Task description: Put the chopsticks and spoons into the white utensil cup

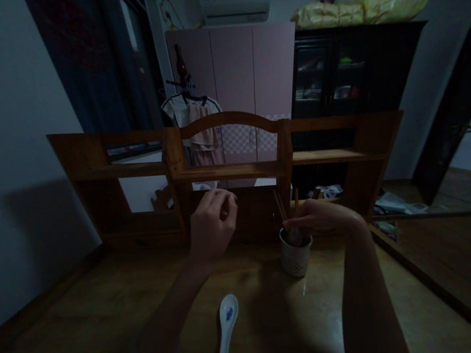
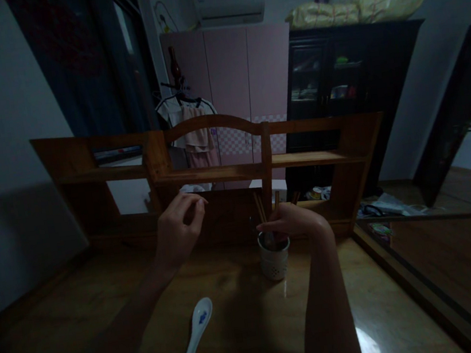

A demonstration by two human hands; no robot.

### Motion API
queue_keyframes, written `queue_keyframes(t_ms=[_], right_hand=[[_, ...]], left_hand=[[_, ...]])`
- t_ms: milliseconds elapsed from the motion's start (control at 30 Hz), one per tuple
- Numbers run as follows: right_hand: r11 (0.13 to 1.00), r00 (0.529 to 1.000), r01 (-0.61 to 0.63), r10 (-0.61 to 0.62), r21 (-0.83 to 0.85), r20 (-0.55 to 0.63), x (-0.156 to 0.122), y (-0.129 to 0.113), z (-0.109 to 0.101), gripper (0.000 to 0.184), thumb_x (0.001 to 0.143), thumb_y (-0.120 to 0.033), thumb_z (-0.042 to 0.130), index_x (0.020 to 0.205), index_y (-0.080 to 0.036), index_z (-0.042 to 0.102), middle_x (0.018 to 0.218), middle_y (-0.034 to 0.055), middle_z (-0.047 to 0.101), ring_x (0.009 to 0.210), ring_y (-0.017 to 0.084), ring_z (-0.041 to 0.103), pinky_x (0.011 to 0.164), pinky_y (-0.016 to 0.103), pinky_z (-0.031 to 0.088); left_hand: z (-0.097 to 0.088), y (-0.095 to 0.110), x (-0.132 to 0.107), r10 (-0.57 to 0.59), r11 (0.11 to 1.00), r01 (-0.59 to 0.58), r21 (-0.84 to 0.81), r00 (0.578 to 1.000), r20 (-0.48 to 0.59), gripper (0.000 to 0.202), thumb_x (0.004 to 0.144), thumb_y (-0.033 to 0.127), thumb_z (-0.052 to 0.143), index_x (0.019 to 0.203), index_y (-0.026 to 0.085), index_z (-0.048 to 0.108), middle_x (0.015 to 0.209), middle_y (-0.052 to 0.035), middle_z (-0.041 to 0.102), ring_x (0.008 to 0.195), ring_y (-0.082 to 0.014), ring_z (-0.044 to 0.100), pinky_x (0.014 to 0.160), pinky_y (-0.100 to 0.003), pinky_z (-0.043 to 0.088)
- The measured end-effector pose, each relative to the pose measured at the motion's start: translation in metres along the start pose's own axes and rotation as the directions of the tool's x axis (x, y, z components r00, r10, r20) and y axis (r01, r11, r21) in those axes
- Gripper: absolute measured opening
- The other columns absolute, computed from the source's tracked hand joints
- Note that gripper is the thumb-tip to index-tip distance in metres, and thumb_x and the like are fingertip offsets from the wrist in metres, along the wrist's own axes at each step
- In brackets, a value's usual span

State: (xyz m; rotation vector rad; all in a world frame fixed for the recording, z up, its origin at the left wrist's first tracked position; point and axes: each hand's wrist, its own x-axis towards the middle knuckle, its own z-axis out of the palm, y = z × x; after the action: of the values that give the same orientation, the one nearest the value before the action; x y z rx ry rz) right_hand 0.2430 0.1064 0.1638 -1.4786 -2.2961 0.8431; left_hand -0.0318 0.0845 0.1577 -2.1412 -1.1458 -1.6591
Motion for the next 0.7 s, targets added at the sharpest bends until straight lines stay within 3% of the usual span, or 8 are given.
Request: queue_keyframes(t_ms=[167, 267, 300, 333, 433, 467, 500, 700], right_hand=[[0.999, 0.997, -0.044, 0.044, 0.001, -0.069, -0.005, -0.013, 0.0, 0.046, 0.083, -0.057, 0.062, 0.07, -0.014, 0.074, 0.062, 0.0052, 0.066, 0.06, 0.018, 0.063, 0.051, 0.02, 0.045], [0.998, 0.994, -0.055, 0.057, 0.019, -0.095, -0.007, -0.015, 0.001, 0.046, 0.083, -0.057, 0.062, 0.07, -0.015, 0.074, 0.062, 0.0056, 0.067, 0.06, 0.018, 0.063, 0.051, 0.021, 0.046], [0.999, 0.994, -0.049, 0.051, 0.021, -0.098, -0.007, -0.015, 0.001, 0.045, 0.083, -0.056, 0.061, 0.07, -0.015, 0.074, 0.063, 0.0057, 0.067, 0.061, 0.018, 0.063, 0.052, 0.021, 0.046], [0.999, 0.994, -0.037, 0.039, 0.019, -0.104, -0.006, -0.015, 0.001, 0.045, 0.084, -0.056, 0.06, 0.071, -0.015, 0.074, 0.064, 0.0058, 0.067, 0.062, 0.018, 0.064, 0.052, 0.021, 0.047], [1.0, 0.985, -0.006, 0.007, 0.01, -0.171, -0.006, -0.013, 0.0, 0.043, 0.086, -0.053, 0.059, 0.073, -0.015, 0.074, 0.068, 0.0064, 0.069, 0.065, 0.019, 0.065, 0.053, 0.021, 0.048], [1.0, 0.978, 0.002, 0.0, 0.01, -0.207, -0.006, -0.014, 0.0, 0.042, 0.087, -0.052, 0.059, 0.075, -0.015, 0.074, 0.069, 0.0067, 0.069, 0.066, 0.02, 0.066, 0.053, 0.022, 0.048], [1.0, 0.97, 0.01, -0.007, 0.011, -0.243, -0.007, -0.015, 0.0, 0.041, 0.087, -0.051, 0.059, 0.076, -0.015, 0.074, 0.07, 0.0071, 0.069, 0.067, 0.02, 0.066, 0.053, 0.022, 0.049], [0.997, 0.932, 0.072, -0.073, -0.015, -0.355, -0.02, -0.032, -0.001, 0.037, 0.089, -0.049, 0.058, 0.08, -0.016, 0.074, 0.069, 0.0067, 0.069, 0.063, 0.019, 0.065, 0.053, 0.023, 0.049]], left_hand=[[0.003, -0.008, 0.001, -0.029, 0.996, 0.023, 0.089, 0.998, 0.057, 0.02, 0.093, 0.024, 0.043, 0.084, 0.019, 0.06, 0.089, -0.0038, 0.062, 0.086, -0.0171, 0.059, 0.08, -0.028, 0.045], [0.01, -0.024, -0.005, -0.136, 0.97, 0.066, 0.235, 0.945, 0.299, 0.027, 0.094, 0.033, 0.041, 0.081, 0.019, 0.061, 0.086, -0.005, 0.064, 0.082, -0.0184, 0.061, 0.073, -0.028, 0.043], [0.012, -0.031, -0.01, -0.19, 0.959, 0.074, 0.274, 0.884, 0.427, 0.029, 0.092, 0.038, 0.043, 0.081, 0.02, 0.062, 0.085, -0.0054, 0.065, 0.08, -0.0192, 0.062, 0.07, -0.028, 0.042], [0.015, -0.038, -0.015, -0.24, 0.952, 0.075, 0.296, 0.784, 0.573, 0.029, 0.09, 0.042, 0.047, 0.081, 0.02, 0.063, 0.084, -0.0056, 0.066, 0.079, -0.0202, 0.062, 0.067, -0.028, 0.041], [0.022, -0.057, -0.033, -0.228, 0.974, 0.066, 0.219, 0.337, 0.914, 0.028, 0.07, 0.046, 0.07, 0.079, 0.02, 0.067, 0.082, -0.0043, 0.068, 0.076, -0.0214, 0.063, 0.061, -0.027, 0.041], [0.025, -0.062, -0.038, -0.199, 0.98, 0.077, 0.185, 0.236, 0.951, 0.029, 0.063, 0.044, 0.076, 0.078, 0.021, 0.067, 0.08, -0.0032, 0.068, 0.074, -0.0208, 0.063, 0.059, -0.026, 0.041], [0.029, -0.065, -0.043, -0.179, 0.982, 0.087, 0.167, 0.162, 0.97, 0.03, 0.058, 0.041, 0.08, 0.076, 0.021, 0.068, 0.078, -0.0025, 0.069, 0.071, -0.0202, 0.063, 0.058, -0.026, 0.041], [0.054, -0.083, -0.061, -0.219, 0.97, 0.085, 0.228, -0.104, 0.97, 0.022, 0.046, 0.025, 0.085, 0.057, 0.018, 0.067, 0.058, -0.0023, 0.065, 0.051, -0.018, 0.058, 0.05, -0.027, 0.042]])
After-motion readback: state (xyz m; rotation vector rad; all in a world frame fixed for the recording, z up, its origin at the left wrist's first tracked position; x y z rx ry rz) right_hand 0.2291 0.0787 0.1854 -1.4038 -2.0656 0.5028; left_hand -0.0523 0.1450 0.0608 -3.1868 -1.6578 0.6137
